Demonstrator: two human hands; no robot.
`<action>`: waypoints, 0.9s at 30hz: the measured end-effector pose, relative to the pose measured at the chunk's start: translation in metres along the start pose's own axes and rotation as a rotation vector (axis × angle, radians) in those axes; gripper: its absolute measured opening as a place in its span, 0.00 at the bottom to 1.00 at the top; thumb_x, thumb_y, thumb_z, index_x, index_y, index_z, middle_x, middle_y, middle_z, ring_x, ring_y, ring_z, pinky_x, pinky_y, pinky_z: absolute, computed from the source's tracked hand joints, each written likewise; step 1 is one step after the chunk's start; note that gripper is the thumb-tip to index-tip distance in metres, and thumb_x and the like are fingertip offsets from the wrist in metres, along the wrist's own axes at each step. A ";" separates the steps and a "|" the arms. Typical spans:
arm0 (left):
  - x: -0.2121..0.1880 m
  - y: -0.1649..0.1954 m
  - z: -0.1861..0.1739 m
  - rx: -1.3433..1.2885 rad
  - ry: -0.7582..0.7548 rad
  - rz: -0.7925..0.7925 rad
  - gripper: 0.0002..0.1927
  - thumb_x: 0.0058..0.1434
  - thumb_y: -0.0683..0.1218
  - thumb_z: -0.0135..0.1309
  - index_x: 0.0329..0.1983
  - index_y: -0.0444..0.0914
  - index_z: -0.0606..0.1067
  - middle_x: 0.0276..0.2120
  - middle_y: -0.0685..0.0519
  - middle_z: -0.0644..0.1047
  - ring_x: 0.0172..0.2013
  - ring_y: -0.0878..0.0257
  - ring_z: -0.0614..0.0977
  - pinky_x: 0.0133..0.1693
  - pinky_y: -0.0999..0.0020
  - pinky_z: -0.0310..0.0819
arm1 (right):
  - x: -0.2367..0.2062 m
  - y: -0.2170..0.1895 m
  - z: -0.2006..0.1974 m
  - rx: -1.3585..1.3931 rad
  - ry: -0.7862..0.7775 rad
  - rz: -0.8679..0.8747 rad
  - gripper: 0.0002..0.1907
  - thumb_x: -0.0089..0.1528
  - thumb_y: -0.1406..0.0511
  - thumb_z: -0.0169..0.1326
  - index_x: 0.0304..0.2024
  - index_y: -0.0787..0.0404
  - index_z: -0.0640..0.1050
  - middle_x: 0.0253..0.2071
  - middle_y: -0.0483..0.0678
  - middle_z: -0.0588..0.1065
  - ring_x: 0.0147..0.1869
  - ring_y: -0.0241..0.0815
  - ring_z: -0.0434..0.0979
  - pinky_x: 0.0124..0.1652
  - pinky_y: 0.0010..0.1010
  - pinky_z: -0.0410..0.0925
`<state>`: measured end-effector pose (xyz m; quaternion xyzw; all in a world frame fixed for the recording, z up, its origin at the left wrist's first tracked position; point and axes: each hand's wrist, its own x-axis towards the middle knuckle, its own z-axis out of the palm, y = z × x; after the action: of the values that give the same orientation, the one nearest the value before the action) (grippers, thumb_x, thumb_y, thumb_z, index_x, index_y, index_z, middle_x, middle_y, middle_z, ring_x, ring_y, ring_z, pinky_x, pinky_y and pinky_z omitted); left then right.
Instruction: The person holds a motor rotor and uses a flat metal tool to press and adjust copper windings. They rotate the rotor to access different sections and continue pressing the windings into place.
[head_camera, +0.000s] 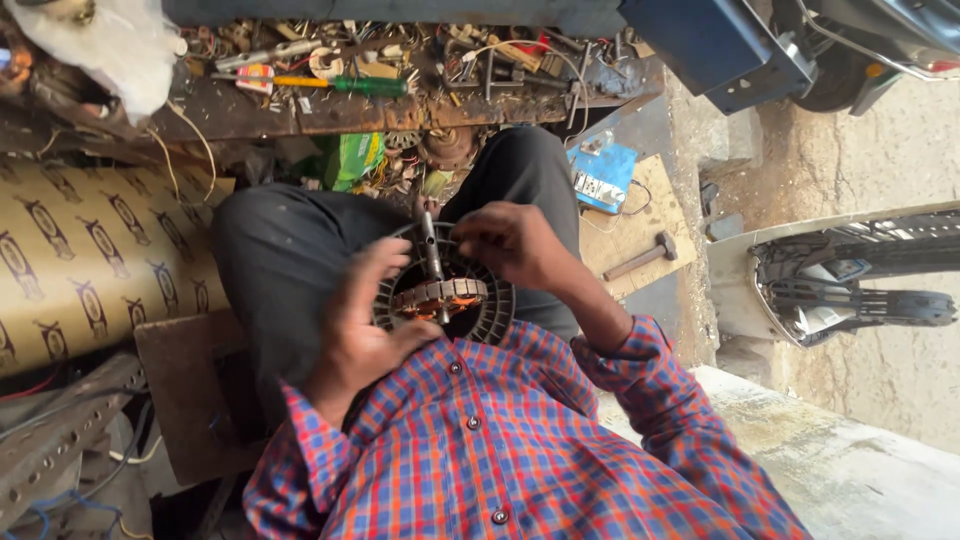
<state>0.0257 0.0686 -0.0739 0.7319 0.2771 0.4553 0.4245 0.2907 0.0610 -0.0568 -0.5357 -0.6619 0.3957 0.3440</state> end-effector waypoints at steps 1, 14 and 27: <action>-0.004 -0.004 -0.005 -0.015 0.057 -0.014 0.43 0.54 0.51 0.69 0.69 0.33 0.64 0.59 0.39 0.74 0.56 0.52 0.79 0.58 0.60 0.77 | -0.007 0.003 -0.002 0.022 0.089 0.021 0.11 0.63 0.70 0.63 0.48 0.65 0.81 0.40 0.50 0.78 0.43 0.42 0.82 0.42 0.30 0.74; -0.013 -0.038 -0.060 0.867 0.108 -0.448 0.36 0.63 0.50 0.68 0.73 0.39 0.69 0.75 0.31 0.58 0.71 0.29 0.60 0.67 0.37 0.60 | -0.047 0.024 0.019 -0.455 0.718 0.085 0.14 0.61 0.69 0.64 0.49 0.60 0.80 0.54 0.54 0.72 0.58 0.51 0.74 0.56 0.39 0.69; 0.066 -0.012 -0.057 1.011 -0.114 -0.714 0.42 0.62 0.63 0.62 0.77 0.48 0.64 0.74 0.24 0.41 0.69 0.17 0.48 0.61 0.23 0.52 | 0.066 0.005 -0.050 -0.881 0.700 -0.101 0.07 0.69 0.64 0.60 0.37 0.59 0.79 0.36 0.55 0.75 0.41 0.59 0.75 0.39 0.50 0.67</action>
<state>0.0027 0.1474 -0.0428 0.7277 0.6630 0.0578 0.1657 0.3247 0.1340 -0.0365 -0.6955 -0.6359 -0.1361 0.3056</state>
